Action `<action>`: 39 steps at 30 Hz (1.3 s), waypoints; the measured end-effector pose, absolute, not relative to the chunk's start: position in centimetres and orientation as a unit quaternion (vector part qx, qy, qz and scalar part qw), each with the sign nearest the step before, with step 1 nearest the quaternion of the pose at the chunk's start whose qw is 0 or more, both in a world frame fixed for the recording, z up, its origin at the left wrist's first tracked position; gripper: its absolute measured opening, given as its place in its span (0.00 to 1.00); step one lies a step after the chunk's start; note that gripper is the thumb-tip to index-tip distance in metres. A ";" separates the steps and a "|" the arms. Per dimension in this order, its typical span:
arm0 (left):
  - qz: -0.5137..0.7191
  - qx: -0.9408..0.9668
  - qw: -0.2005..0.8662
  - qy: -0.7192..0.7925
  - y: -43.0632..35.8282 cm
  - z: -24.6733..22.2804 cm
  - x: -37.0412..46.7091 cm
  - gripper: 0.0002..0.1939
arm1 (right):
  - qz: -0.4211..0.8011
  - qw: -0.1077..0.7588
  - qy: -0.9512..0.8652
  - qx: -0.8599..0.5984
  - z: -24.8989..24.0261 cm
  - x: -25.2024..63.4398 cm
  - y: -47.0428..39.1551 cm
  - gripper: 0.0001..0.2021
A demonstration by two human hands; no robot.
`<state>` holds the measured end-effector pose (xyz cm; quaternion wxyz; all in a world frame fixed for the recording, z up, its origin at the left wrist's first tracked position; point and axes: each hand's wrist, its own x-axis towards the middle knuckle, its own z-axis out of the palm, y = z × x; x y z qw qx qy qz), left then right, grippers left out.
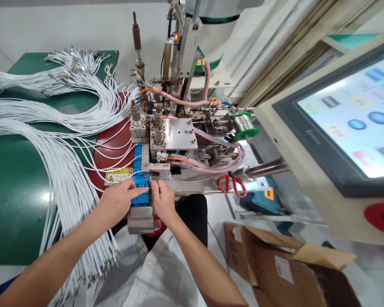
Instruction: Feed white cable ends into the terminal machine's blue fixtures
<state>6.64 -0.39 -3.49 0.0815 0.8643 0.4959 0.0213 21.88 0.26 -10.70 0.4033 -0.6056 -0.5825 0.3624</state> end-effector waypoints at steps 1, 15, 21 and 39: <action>0.030 0.864 0.083 0.496 -0.4 -3.5 6.7 0.21 | 0.357 0.405 -0.585 -0.606 -10.8 21.8 0.3 0.17; 0.083 0.887 0.078 0.447 -1.1 -1.9 5.4 0.20 | 0.381 0.480 -0.514 -0.600 -9.0 23.7 0.5 0.15; -0.100 0.907 0.197 0.360 -4.8 0.5 3.8 0.08 | 0.413 0.498 -0.488 -0.586 -8.3 25.5 -0.6 0.16; 0.155 0.835 0.297 0.436 -2.1 -1.8 6.1 0.10 | 0.387 0.470 -0.641 -0.468 -6.0 24.0 -3.8 0.07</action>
